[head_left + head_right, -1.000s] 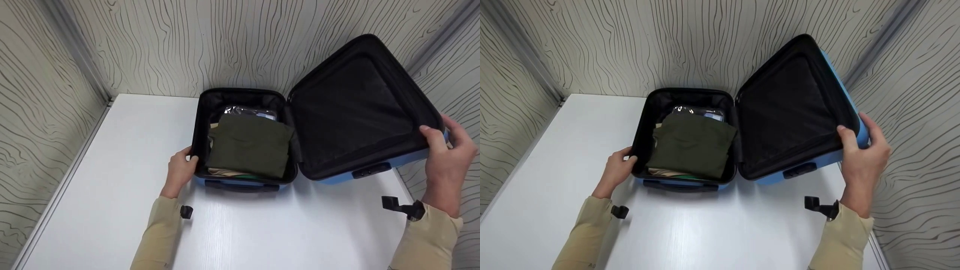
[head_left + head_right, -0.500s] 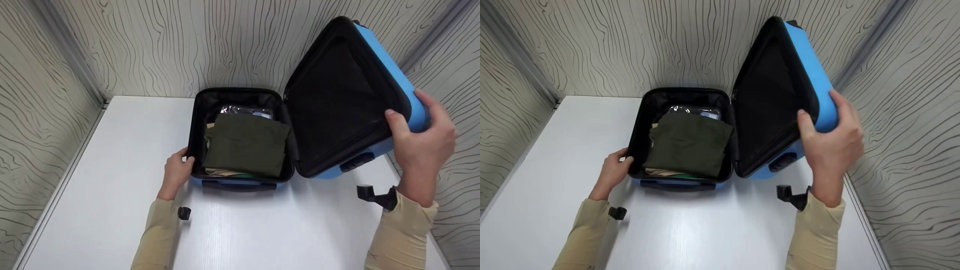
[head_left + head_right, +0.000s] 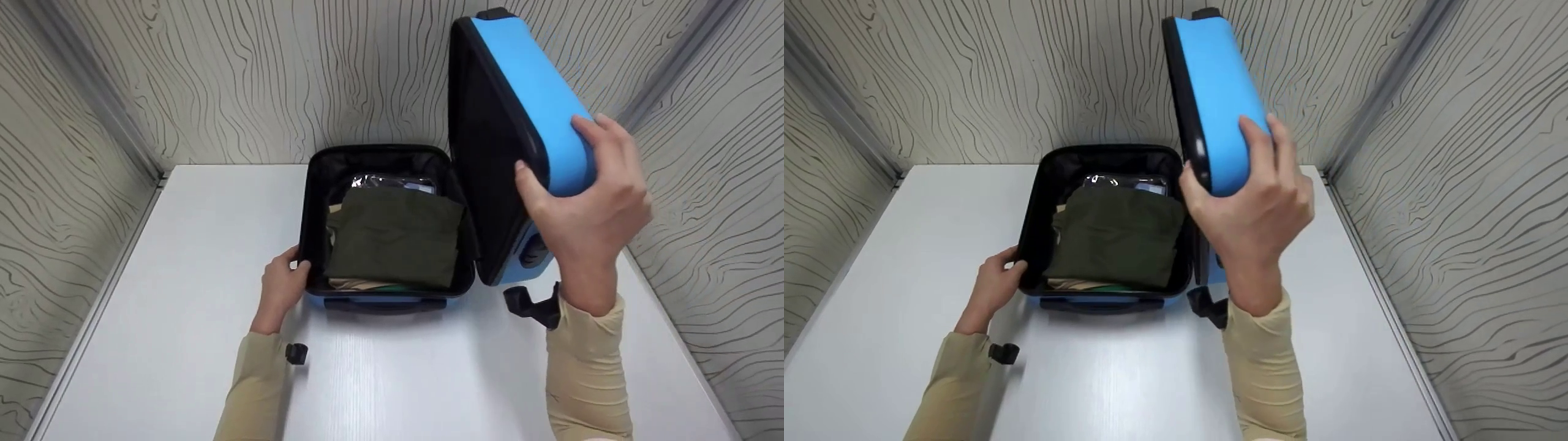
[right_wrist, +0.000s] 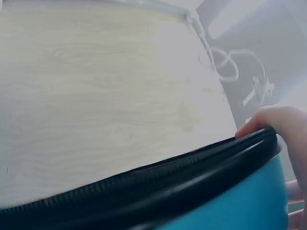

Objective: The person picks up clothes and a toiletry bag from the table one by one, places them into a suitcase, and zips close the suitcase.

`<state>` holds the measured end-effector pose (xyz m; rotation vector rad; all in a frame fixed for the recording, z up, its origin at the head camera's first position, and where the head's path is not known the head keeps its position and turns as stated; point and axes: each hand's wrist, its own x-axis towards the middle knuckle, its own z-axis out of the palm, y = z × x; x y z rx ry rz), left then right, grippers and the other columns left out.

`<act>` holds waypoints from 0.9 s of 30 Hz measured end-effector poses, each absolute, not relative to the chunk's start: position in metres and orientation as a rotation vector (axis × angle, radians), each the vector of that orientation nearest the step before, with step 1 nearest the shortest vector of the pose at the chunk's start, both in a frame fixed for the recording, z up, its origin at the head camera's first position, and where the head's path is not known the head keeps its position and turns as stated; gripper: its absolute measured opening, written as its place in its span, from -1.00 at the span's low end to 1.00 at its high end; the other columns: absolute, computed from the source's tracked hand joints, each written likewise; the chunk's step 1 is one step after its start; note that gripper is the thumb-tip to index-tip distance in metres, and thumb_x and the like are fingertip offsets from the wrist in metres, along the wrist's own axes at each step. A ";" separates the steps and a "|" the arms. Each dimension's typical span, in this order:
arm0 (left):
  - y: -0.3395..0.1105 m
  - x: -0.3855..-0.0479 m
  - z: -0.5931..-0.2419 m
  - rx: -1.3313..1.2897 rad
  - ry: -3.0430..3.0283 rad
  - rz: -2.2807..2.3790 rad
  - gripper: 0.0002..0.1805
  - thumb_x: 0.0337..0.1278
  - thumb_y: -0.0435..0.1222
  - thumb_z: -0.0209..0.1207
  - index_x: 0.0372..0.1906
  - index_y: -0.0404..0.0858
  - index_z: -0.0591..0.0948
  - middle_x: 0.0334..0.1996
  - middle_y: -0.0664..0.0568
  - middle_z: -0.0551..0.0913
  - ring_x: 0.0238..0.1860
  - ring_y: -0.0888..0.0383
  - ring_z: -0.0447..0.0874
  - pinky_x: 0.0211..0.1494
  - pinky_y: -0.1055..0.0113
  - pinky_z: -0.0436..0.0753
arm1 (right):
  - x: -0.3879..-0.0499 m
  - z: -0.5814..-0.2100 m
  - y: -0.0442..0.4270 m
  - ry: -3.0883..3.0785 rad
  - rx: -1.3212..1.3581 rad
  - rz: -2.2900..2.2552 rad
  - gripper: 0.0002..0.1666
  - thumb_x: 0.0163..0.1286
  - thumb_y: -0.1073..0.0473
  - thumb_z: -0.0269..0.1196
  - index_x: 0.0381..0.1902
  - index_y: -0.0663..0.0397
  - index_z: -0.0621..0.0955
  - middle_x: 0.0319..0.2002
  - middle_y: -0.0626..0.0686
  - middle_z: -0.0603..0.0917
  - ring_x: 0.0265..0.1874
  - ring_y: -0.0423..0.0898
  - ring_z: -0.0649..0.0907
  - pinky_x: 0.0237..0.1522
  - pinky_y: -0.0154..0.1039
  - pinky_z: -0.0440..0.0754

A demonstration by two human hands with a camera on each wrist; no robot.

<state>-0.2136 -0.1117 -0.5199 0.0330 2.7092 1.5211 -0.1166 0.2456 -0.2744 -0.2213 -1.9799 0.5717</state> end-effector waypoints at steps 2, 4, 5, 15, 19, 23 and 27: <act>-0.112 -0.214 -0.520 0.034 2.710 1.518 -0.43 0.36 -0.29 0.03 0.41 -0.42 0.45 0.20 -0.28 0.61 0.00 -0.10 0.68 0.06 -0.03 0.60 | -0.120 -0.275 0.234 -1.961 -0.176 0.547 -0.25 -0.07 -0.26 0.54 0.12 -0.15 0.75 0.21 -0.14 0.64 0.11 -0.09 0.66 -0.07 0.15 0.62; -0.113 -0.213 -0.520 0.036 2.711 1.510 -0.44 0.38 -0.29 0.02 0.42 -0.42 0.44 0.20 -0.28 0.61 -0.02 -0.09 0.69 0.02 -0.03 0.61 | -0.124 -0.277 0.222 -1.939 -0.124 0.516 -0.25 -0.07 -0.30 0.51 0.09 -0.12 0.76 0.20 -0.12 0.65 0.04 -0.01 0.69 -0.17 0.15 0.58; -0.114 -0.213 -0.520 0.035 2.712 1.507 -0.44 0.39 -0.29 0.01 0.42 -0.42 0.44 0.20 -0.28 0.61 -0.02 -0.09 0.69 0.01 -0.02 0.62 | -0.126 -0.278 0.217 -1.927 -0.095 0.500 -0.25 -0.07 -0.31 0.49 0.07 -0.10 0.77 0.20 -0.10 0.65 0.02 0.02 0.69 -0.21 0.15 0.55; -0.116 -0.213 -0.521 0.003 2.727 1.477 -0.44 0.39 -0.26 0.00 0.42 -0.39 0.45 0.21 -0.25 0.61 -0.03 -0.08 0.70 -0.05 0.02 0.63 | -0.139 -0.288 0.165 -1.842 0.147 0.481 -0.38 -0.04 -0.19 0.49 -0.04 0.01 0.78 0.17 0.04 0.67 0.09 0.03 0.65 -0.15 0.16 0.43; -0.117 -0.212 -0.521 -0.002 2.721 1.486 -0.43 0.39 -0.26 0.00 0.42 -0.41 0.44 0.21 -0.26 0.61 -0.08 -0.06 0.72 -0.12 0.06 0.65 | -0.143 -0.294 0.146 -1.829 0.247 0.459 -0.43 -0.03 -0.14 0.49 -0.09 0.04 0.77 0.15 0.10 0.66 0.13 0.17 0.61 -0.07 0.22 0.43; -0.117 -0.212 -0.521 0.001 2.703 1.515 -0.43 0.40 -0.26 0.00 0.42 -0.41 0.44 0.21 -0.25 0.60 -0.07 -0.06 0.74 -0.17 0.11 0.67 | -0.147 -0.301 0.129 -1.838 0.315 0.436 -0.51 0.00 -0.10 0.48 -0.13 0.02 0.76 0.14 0.12 0.65 0.17 0.27 0.56 0.03 0.24 0.40; -0.117 -0.212 -0.520 0.001 2.699 1.523 -0.44 0.41 -0.26 0.00 0.43 -0.41 0.43 0.21 -0.25 0.60 -0.06 -0.07 0.74 -0.17 0.11 0.67 | -0.151 -0.309 0.115 -1.863 0.378 0.419 -0.60 0.00 -0.03 0.45 -0.19 0.00 0.76 0.11 0.09 0.66 0.23 0.27 0.52 0.07 0.24 0.38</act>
